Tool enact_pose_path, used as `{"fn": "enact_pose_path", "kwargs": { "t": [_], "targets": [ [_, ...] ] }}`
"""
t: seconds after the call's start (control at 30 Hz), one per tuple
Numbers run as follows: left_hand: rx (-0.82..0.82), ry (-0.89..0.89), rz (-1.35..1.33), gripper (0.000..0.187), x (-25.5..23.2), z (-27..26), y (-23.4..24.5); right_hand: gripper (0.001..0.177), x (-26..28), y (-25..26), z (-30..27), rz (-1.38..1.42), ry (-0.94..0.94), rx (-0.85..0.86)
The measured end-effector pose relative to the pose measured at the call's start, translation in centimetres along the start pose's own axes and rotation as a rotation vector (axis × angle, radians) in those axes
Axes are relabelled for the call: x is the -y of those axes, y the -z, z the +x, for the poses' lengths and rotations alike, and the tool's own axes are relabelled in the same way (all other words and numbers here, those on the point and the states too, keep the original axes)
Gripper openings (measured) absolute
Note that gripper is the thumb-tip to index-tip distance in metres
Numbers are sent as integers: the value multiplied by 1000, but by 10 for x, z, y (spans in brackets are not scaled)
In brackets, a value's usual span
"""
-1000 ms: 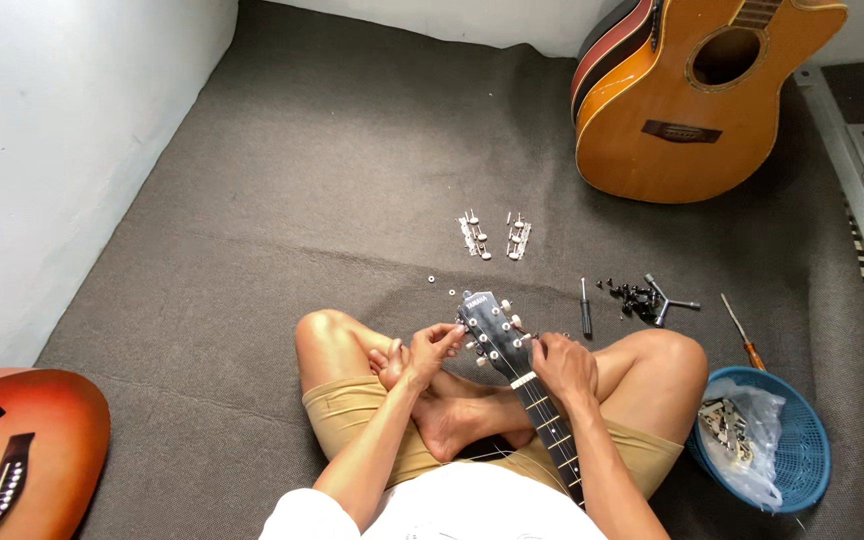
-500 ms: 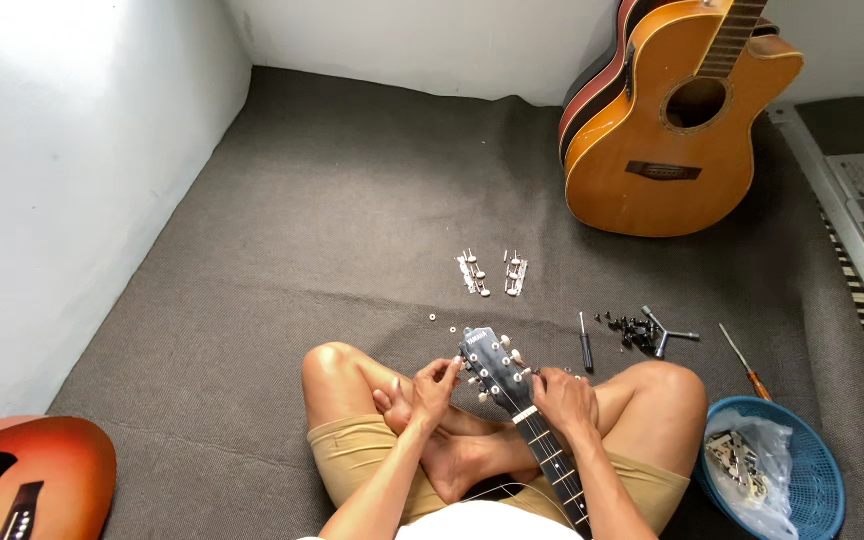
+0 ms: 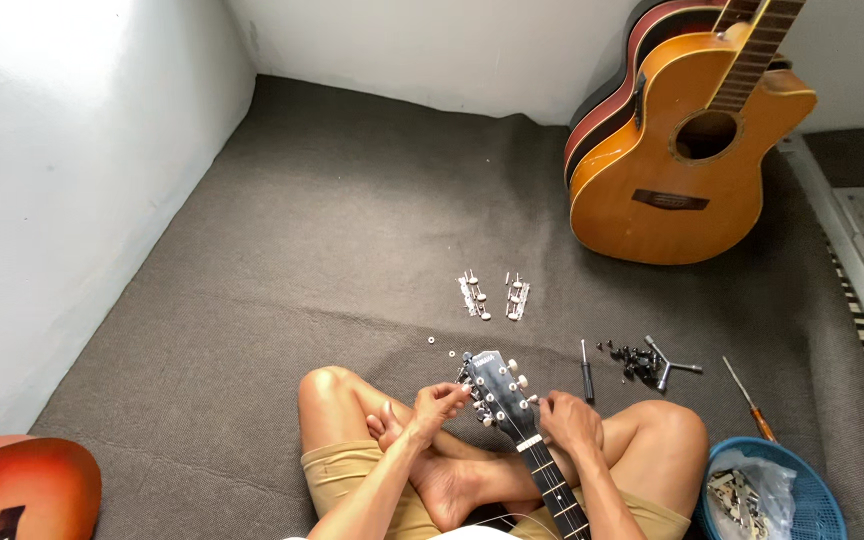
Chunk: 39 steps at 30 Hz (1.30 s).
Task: The person unscrews and removes components from the headstock of a guitar using a screwdriver and by hand.
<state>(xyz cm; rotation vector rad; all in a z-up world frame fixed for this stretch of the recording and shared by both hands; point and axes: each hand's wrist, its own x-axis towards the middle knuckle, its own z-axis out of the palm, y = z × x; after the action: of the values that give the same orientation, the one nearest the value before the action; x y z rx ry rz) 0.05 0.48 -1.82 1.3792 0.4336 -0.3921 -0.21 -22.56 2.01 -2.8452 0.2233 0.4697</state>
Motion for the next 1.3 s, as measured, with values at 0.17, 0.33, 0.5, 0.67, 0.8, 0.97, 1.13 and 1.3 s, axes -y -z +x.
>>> {"fn": "enact_pose_path", "kwargs": {
  "t": [0.17, 0.33, 0.5, 0.67, 0.8, 0.97, 1.13, 1.3],
  "targets": [
    [-139, -372, 148, 15, 5, -2, -3, 35, 1, -2, 7, 11, -10, -16],
    [-207, -386, 151, 11, -2, -4, -4, 34, 3, 1, 8, 4, -25, 42],
    [72, 100, -59, 43, 20, 22, -3, 33, 2, 2, 10, 12, 6, 48],
    [87, 65, -57, 24, 9, 14, -2, 35, 4, 3, 16, -11, -33, 61],
    [-117, -720, 412, 11, 7, 7, 1, 34, 3, 1, 20, -7, -52, 96],
    [-96, -405, 259, 16, 3, 9, -3, 35, 10, 11, 18, -6, -72, 97],
    [84, -55, 120, 28, 16, 24, -2, 36, 13, 14, 18, -21, -93, 109],
    [120, 32, -43, 42, 27, 33, -3, 35, 8, 7, 19, -16, -85, 113]
  ]
}}
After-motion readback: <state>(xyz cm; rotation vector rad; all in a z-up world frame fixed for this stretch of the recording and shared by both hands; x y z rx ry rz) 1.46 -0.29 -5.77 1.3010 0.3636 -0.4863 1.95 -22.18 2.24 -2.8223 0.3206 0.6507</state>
